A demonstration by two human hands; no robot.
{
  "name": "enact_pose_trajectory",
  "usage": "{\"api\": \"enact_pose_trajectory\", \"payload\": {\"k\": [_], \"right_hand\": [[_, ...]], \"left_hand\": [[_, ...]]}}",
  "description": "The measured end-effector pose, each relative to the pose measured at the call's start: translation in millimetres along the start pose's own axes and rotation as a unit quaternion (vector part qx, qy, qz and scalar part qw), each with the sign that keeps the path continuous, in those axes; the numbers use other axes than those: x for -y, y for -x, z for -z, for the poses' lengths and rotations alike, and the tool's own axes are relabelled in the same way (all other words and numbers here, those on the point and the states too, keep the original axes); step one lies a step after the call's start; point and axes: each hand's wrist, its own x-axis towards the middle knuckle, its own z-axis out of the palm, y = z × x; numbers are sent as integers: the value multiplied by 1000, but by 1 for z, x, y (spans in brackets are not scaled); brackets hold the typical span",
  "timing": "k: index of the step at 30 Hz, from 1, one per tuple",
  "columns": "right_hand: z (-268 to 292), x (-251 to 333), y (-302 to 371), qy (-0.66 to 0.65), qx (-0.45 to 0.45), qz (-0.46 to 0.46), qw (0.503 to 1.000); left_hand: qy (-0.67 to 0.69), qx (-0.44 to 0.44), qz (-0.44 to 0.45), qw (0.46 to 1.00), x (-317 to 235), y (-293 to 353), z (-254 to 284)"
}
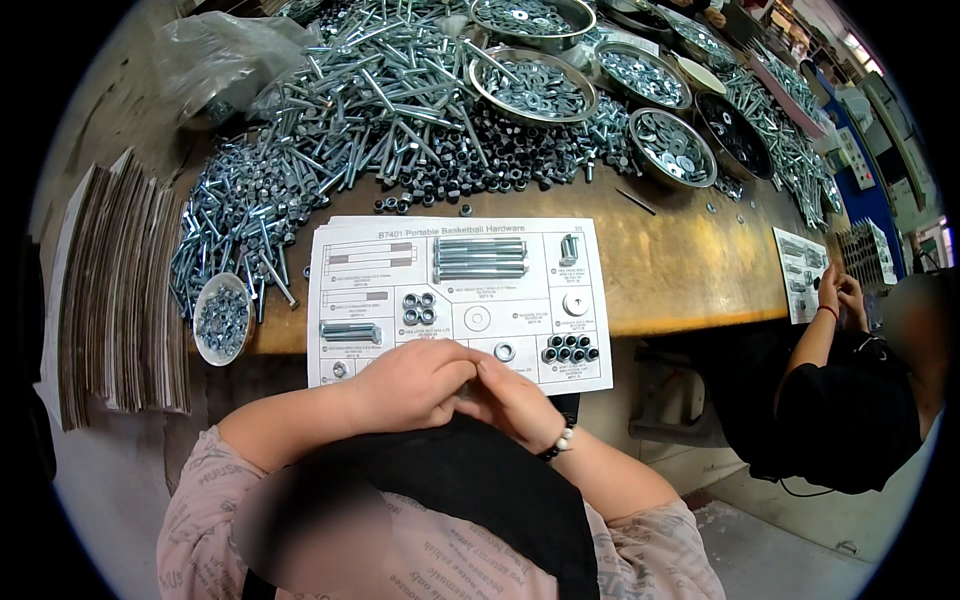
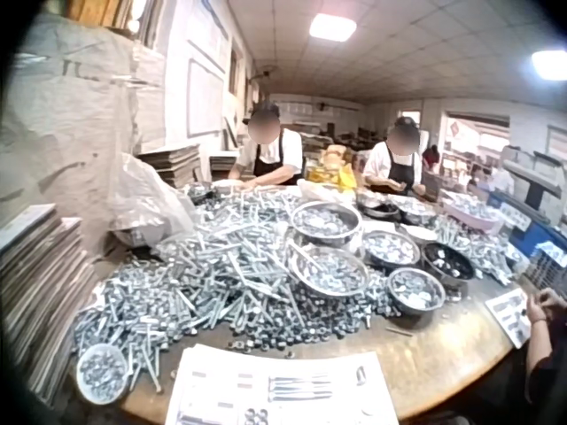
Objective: The person sorts metal fasteners from a large pile on a table into designated areas on a printed layout sheet. They pick up bolts, nuts, and washers by hand and place them into specific spots on the sheet, occasionally adjusting the sheet or reaching into bowls to retrieve parts.
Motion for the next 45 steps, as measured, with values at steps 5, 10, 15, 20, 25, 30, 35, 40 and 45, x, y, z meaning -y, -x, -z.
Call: {"api": "enact_pose_trajectory", "payload": {"k": [5, 10, 15, 20, 25, 30, 35, 40, 45], "right_hand": [[0, 8, 2, -31, -54, -58, 996], [29, 41, 45, 301, -128, 53, 944], [74, 65, 84, 660, -367, 234, 612], [97, 46, 100, 672, -361, 176, 622], [84, 40, 91, 668, -371, 185, 618], [100, 34, 92, 629, -364, 236, 645], [111, 23, 88, 604, -363, 275, 655], [118, 22, 85, 496, -366, 282, 735], [116, 23, 90, 271, -367, 259, 852]], "left_hand": [[-9, -20, 36, 999, 13, 3, 22], [-56, -177, 312, 932, 81, 27, 78], [-190, -77, 351, 914, 140, 65, 78], [-180, -39, 422, 888, 136, 54, 86], [-144, -35, 421, 895, 152, 60, 88], [-150, -31, 416, 896, 151, 56, 92], [-179, -35, 417, 890, 146, 55, 91], [-247, -28, 424, 871, 130, 42, 91], [-59, -59, 459, 884, 128, 39, 101]]}}
